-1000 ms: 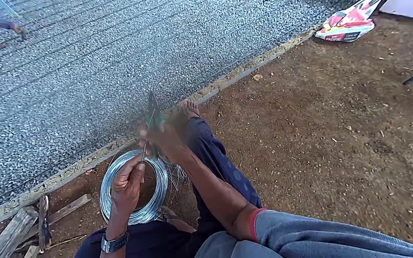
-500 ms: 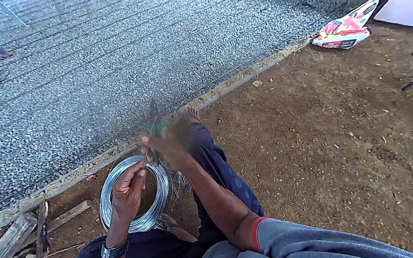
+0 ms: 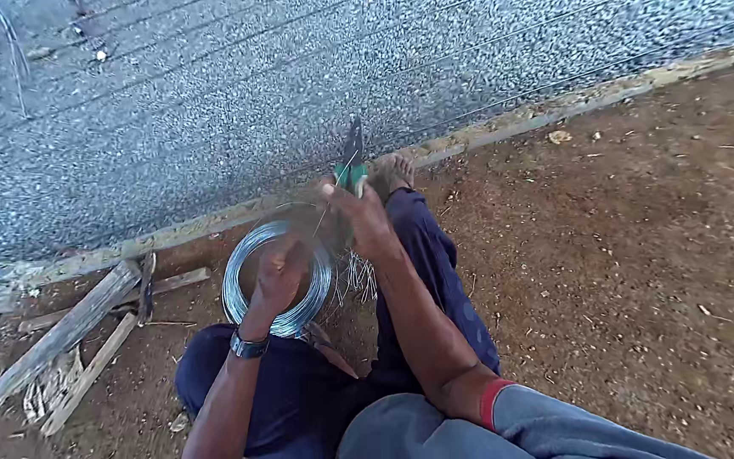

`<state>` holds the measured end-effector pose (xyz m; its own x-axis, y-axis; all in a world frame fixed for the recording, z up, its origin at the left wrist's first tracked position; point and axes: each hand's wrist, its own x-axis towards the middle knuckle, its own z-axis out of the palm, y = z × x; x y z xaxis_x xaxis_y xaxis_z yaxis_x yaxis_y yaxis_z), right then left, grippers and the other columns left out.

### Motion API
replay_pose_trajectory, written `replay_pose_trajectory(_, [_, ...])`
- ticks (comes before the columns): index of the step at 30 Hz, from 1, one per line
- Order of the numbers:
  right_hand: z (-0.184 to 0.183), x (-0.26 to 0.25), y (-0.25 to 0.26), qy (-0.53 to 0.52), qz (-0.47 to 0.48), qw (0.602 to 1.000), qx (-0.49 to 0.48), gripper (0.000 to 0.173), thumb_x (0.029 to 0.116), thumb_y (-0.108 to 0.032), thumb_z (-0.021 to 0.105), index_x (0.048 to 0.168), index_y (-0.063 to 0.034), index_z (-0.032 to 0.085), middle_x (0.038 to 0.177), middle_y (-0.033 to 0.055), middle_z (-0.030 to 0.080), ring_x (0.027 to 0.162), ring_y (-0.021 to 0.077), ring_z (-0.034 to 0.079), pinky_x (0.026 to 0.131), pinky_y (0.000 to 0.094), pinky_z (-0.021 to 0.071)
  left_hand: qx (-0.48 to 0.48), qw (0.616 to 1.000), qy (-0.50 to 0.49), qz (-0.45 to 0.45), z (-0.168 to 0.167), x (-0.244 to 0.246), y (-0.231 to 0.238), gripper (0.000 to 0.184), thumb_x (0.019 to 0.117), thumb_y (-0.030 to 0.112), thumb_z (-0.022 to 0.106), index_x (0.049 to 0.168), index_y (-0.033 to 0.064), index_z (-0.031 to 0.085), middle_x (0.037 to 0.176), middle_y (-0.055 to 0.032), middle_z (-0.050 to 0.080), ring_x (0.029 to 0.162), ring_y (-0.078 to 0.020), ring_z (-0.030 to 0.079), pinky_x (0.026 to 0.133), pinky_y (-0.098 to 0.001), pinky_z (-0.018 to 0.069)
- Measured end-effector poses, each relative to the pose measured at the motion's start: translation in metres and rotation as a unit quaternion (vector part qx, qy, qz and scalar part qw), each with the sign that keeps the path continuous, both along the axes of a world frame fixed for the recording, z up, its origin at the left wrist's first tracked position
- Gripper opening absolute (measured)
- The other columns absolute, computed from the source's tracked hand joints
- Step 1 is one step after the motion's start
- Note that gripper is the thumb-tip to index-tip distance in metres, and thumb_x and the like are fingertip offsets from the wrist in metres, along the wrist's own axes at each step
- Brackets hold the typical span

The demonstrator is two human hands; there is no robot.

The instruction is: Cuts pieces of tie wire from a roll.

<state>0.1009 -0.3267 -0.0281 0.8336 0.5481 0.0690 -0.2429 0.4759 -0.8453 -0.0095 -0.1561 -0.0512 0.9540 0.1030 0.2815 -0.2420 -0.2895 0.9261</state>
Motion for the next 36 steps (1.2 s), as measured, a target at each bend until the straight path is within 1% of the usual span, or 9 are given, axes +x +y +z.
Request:
replay_pose_trajectory(8, [0.0,-0.002,-0.004,0.01,-0.017,1.0,0.014,0.032,0.1058,-0.041,0.056,0.125,-0.0157,0.061,0.088,0.0107,0.068,0.057,0.016,0.061,0.05,0.0299,0.0549,-0.009,1.0,0.005,-0.023,-0.001,-0.004,0.002,0.029,0.105,0.015,0.057,0.131,0.0131,0.068,0.08,-0.0047,0.061,0.06,-0.0123,0.05,0.054,-0.027,0.045])
replay_pose_trajectory(12, [-0.003,0.013,0.007,0.015,-0.033,0.996,0.083,0.023,0.107,-0.023,0.055,0.116,-0.0015,0.058,0.082,0.0156,0.066,0.058,0.0219,0.063,0.053,0.0361,0.0579,-0.001,1.0,0.018,-0.021,-0.003,-0.007,0.004,0.029,0.1043,0.013,0.058,0.132,0.0145,0.068,0.083,-0.0041,0.063,0.061,-0.0118,0.052,0.055,-0.0267,0.047])
replay_pose_trajectory(14, [-0.004,0.017,0.011,0.013,-0.034,0.995,0.09,0.023,0.1069,-0.021,0.054,0.115,0.0,0.058,0.082,0.016,0.065,0.059,0.0227,0.063,0.054,0.037,0.0584,0.001,0.999,0.024,-0.021,-0.003,-0.007,0.005,0.033,0.1035,0.011,0.057,0.135,0.0145,0.065,0.087,-0.0051,0.063,0.062,-0.0127,0.052,0.056,-0.0277,0.0473])
replay_pose_trajectory(17, [-0.005,0.018,0.013,0.008,-0.035,0.995,0.089,0.023,0.1073,-0.021,0.054,0.115,0.0001,0.058,0.082,0.0156,0.065,0.057,0.0229,0.063,0.052,0.0378,0.059,0.016,0.999,0.033,-0.016,0.0,-0.008,0.005,0.035,0.1041,0.012,0.057,0.138,0.0143,0.062,0.09,-0.0057,0.063,0.06,-0.013,0.051,0.052,-0.0274,0.0466])
replay_pose_trajectory(23, [-0.005,0.02,0.016,0.013,-0.03,0.995,0.096,0.023,0.1073,-0.021,0.054,0.117,-0.0002,0.057,0.081,0.0143,0.065,0.057,0.0227,0.063,0.052,0.0387,0.0597,0.031,0.999,0.017,0.002,0.004,-0.01,0.003,0.028,0.1042,0.013,0.058,0.13,0.0099,0.066,0.087,-0.0066,0.064,0.054,-0.0131,0.048,0.046,-0.0265,0.0432])
replay_pose_trajectory(26, [-0.004,0.014,0.011,0.009,-0.029,0.998,0.062,0.027,0.1062,-0.025,0.057,0.126,-0.0066,0.058,0.086,0.0112,0.068,0.06,0.0202,0.064,0.053,0.0361,0.0595,0.018,1.0,0.017,0.007,0.003,-0.006,0.005,0.028,0.1044,0.014,0.058,0.13,0.009,0.068,0.085,-0.0069,0.064,0.057,-0.0144,0.052,0.049,-0.0299,0.0482])
replay_pose_trajectory(28, [-0.003,0.009,0.006,-0.009,-0.01,0.999,0.038,0.031,0.1065,-0.034,0.057,0.13,-0.0146,0.057,0.092,0.0065,0.068,0.063,0.0158,0.064,0.055,0.0316,0.0587,0.012,1.0,0.019,0.007,0.005,-0.005,0.006,0.027,0.1036,0.013,0.058,0.129,0.0089,0.067,0.091,-0.0067,0.067,0.061,-0.0132,0.055,0.054,-0.0296,0.0508])
replay_pose_trajectory(31, [-0.005,0.015,0.013,-0.007,-0.02,0.998,0.054,0.027,0.1054,-0.03,0.059,0.124,-0.0111,0.059,0.089,0.007,0.067,0.063,0.0177,0.065,0.057,0.0361,0.0609,-0.005,1.0,0.014,0.007,0.008,-0.005,0.007,0.026,0.1027,0.011,0.06,0.127,0.0059,0.069,0.091,-0.007,0.068,0.064,-0.0114,0.056,0.059,-0.0274,0.0509])
replay_pose_trajectory(36, [-0.003,0.013,0.015,-0.03,-0.028,0.999,0.014,0.03,0.1057,-0.032,0.057,0.124,-0.0085,0.06,0.094,0.011,0.07,0.062,0.0198,0.066,0.055,0.0361,0.0605,-0.009,1.0,0.01,0.011,0.017,-0.01,0.018,0.027,0.1037,0.011,0.058,0.127,0.0059,0.07,0.098,-0.006,0.069,0.067,-0.0094,0.056,0.061,-0.0254,0.0498])
